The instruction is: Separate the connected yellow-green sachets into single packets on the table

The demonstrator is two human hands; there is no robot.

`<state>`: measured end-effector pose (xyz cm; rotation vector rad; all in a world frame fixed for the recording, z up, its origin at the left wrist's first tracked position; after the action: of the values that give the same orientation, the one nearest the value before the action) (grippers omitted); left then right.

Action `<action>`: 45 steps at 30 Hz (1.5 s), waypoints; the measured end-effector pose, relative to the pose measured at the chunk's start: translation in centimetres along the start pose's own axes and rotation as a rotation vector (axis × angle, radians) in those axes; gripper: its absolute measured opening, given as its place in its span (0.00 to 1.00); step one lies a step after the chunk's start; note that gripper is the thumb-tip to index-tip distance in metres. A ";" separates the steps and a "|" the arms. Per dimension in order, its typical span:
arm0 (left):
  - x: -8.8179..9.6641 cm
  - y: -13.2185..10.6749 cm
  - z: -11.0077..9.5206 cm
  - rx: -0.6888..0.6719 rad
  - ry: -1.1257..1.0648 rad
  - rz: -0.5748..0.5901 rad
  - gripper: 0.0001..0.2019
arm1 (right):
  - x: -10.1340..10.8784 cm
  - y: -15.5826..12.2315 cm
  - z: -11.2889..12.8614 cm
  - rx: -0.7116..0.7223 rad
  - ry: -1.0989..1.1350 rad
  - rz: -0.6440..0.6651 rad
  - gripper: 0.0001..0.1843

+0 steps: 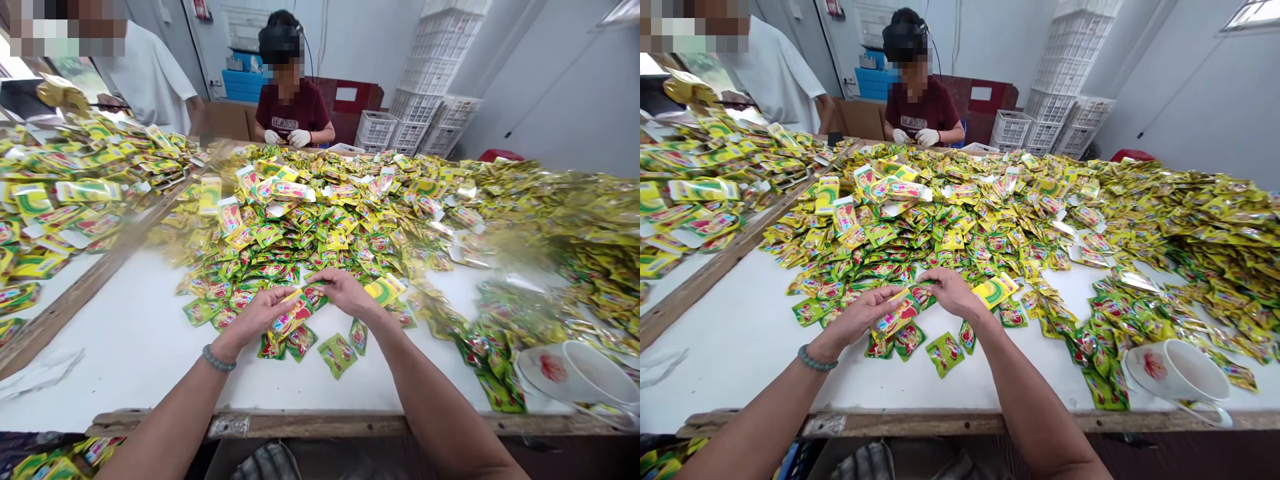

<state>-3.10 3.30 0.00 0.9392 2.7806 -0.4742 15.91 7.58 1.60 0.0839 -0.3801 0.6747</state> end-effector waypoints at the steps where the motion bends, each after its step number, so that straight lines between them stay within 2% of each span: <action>1: 0.0 0.0 0.0 0.009 -0.006 -0.017 0.30 | -0.2 0.3 0.1 0.004 -0.064 -0.028 0.09; 5: 0.0 0.0 -0.3 0.020 -0.145 -0.116 0.37 | -0.5 1.3 0.6 0.005 -0.153 -0.074 0.11; 7: 0.0 0.0 -0.6 0.011 -0.234 -0.141 0.39 | 0.4 2.0 0.9 -0.009 -0.169 -0.112 0.12; 9: 0.0 0.1 -0.8 -0.009 -0.286 -0.147 0.39 | 2.6 2.7 1.0 -0.116 -0.241 -0.279 0.16; 12: 0.2 0.2 -1.1 -0.040 -0.300 -0.157 0.37 | 6.8 3.8 0.6 -0.392 -0.466 -0.616 0.19; 13: 0.3 0.3 -1.1 -0.046 -0.297 -0.162 0.36 | 7.8 4.3 0.4 -0.462 -0.549 -0.642 0.21; 16: 0.6 0.3 -0.9 -0.048 -0.297 -0.183 0.36 | 8.9 5.7 -0.8 -0.548 -0.714 -0.531 0.25; 18: 0.7 0.4 -0.8 -0.047 -0.290 -0.203 0.36 | 8.3 5.9 -1.7 -0.511 -0.689 -0.481 0.20; 21: 0.8 0.4 -0.7 -0.045 -0.249 -0.234 0.37 | 6.9 5.0 -2.8 -0.434 -0.584 -0.469 0.06; 22: 0.9 0.4 -0.7 -0.046 -0.231 -0.247 0.37 | 6.6 4.5 -3.1 -0.410 -0.569 -0.474 0.05; 24: 0.9 0.4 -0.7 -0.052 -0.196 -0.271 0.38 | 6.0 3.3 -3.3 -0.338 -0.518 -0.507 0.10; 28: 1.1 0.3 -0.7 -0.055 -0.169 -0.288 0.38 | 5.2 0.8 -2.6 -0.119 -0.218 -0.578 0.11; 32: 1.1 0.2 -0.7 -0.032 -0.141 -0.270 0.38 | 3.4 -0.2 -1.2 0.002 -0.052 -0.513 0.09; 37: 0.9 0.1 -0.6 0.017 -0.125 -0.254 0.36 | 0.6 1.0 -2.1 -0.082 0.015 -0.310 0.04; 40: 1.1 -0.1 -0.5 0.052 -0.128 -0.303 0.38 | 0.4 0.7 -3.0 -0.139 0.005 -0.208 0.08; 41: 1.2 -0.1 -0.4 0.056 -0.117 -0.308 0.39 | 0.4 0.4 -3.0 -0.154 -0.016 -0.150 0.13; 43: 1.4 -0.1 -0.2 0.048 -0.082 -0.294 0.39 | 0.5 -0.2 -2.8 -0.201 -0.163 -0.040 0.25; 45: 1.7 0.0 0.1 0.032 -0.045 -0.287 0.38 | 0.3 -0.6 -2.2 -0.262 -0.398 0.040 0.26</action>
<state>-4.44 4.23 -0.52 0.5276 2.8857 -0.5731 17.17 7.67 -0.29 -0.0405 -0.8514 0.6416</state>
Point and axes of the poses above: each hand's wrist, its own y-axis towards the middle knuckle, its own x-axis out of the back of the hand, z = x × y, the point moved 3 cm from there along y, towards the middle knuckle, and after that the axes turned 15 degrees about z, right-handed, at the moved point
